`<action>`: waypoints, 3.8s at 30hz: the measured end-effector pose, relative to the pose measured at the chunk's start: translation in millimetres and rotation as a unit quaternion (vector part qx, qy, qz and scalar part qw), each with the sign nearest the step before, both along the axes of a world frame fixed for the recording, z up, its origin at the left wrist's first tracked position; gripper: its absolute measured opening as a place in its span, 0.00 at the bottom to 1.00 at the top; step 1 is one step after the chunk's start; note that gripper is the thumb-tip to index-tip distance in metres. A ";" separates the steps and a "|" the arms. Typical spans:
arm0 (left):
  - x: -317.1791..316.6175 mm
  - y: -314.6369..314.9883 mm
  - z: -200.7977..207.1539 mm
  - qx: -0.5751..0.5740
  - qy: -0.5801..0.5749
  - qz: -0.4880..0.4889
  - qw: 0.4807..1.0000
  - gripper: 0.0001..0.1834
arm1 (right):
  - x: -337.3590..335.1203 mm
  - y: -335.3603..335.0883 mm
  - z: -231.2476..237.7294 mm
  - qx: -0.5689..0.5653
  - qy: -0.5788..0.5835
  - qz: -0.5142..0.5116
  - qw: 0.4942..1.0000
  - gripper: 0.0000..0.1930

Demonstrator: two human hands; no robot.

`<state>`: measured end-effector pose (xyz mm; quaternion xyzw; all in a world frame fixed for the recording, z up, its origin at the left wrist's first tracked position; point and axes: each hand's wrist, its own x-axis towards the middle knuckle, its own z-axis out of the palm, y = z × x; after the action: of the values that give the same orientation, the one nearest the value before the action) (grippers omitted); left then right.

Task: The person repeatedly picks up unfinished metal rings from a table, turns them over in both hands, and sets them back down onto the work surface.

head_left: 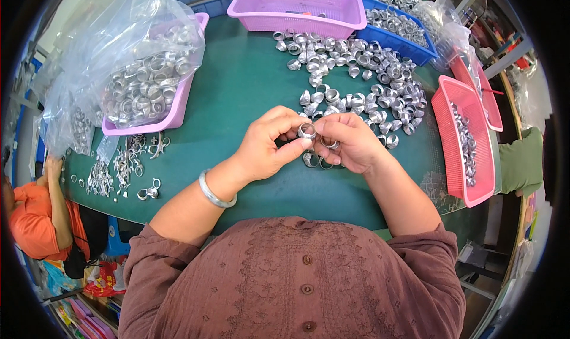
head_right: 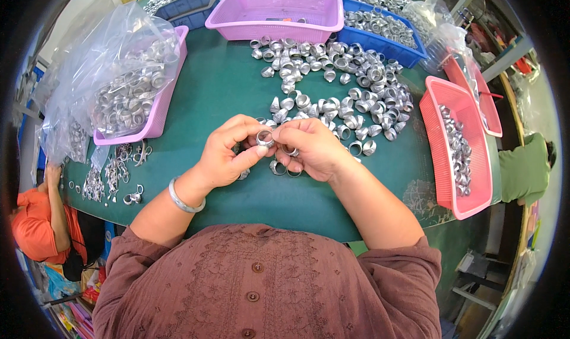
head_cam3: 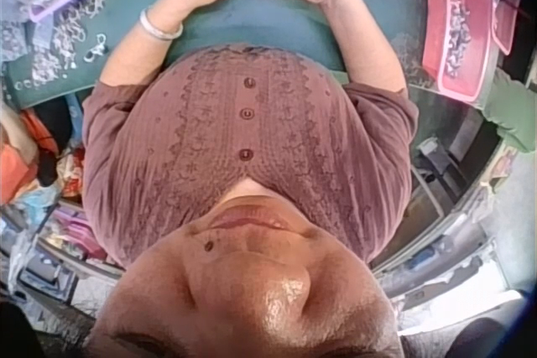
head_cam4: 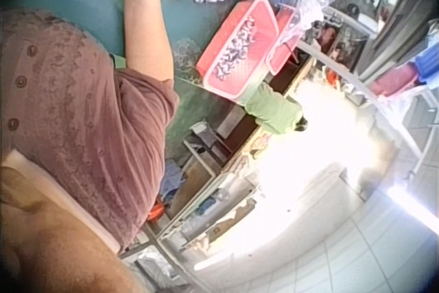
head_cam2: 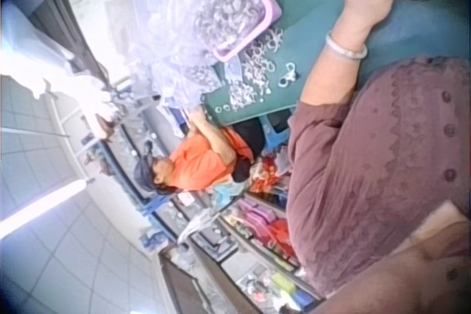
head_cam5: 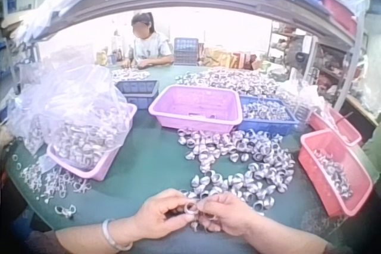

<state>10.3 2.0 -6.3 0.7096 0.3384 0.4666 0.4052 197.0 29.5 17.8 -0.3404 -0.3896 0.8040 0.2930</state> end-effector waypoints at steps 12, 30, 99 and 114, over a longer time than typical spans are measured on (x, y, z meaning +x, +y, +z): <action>-3.6 0.5 4.2 -0.032 0.006 -0.005 0.999 0.16 | -0.3 0.2 -1.5 0.035 0.018 0.001 0.999 0.06; -12.0 9.0 -0.4 -0.376 -0.355 -0.141 0.844 0.17 | 4.7 6.1 -2.9 0.076 0.156 0.002 0.985 0.23; -2.4 1.2 8.6 -0.425 -0.361 -0.094 0.825 0.12 | -6.0 -3.2 -6.0 0.246 0.054 -0.095 0.963 0.22; 3.4 -4.0 10.9 -0.414 -0.342 -0.109 0.836 0.07 | -10.4 -10.4 -11.3 0.485 -0.070 -0.122 0.863 0.26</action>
<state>13.7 -2.0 4.6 0.3032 0.2604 0.4483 0.7995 186.6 19.1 6.5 -0.2557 -0.7056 0.4449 0.4887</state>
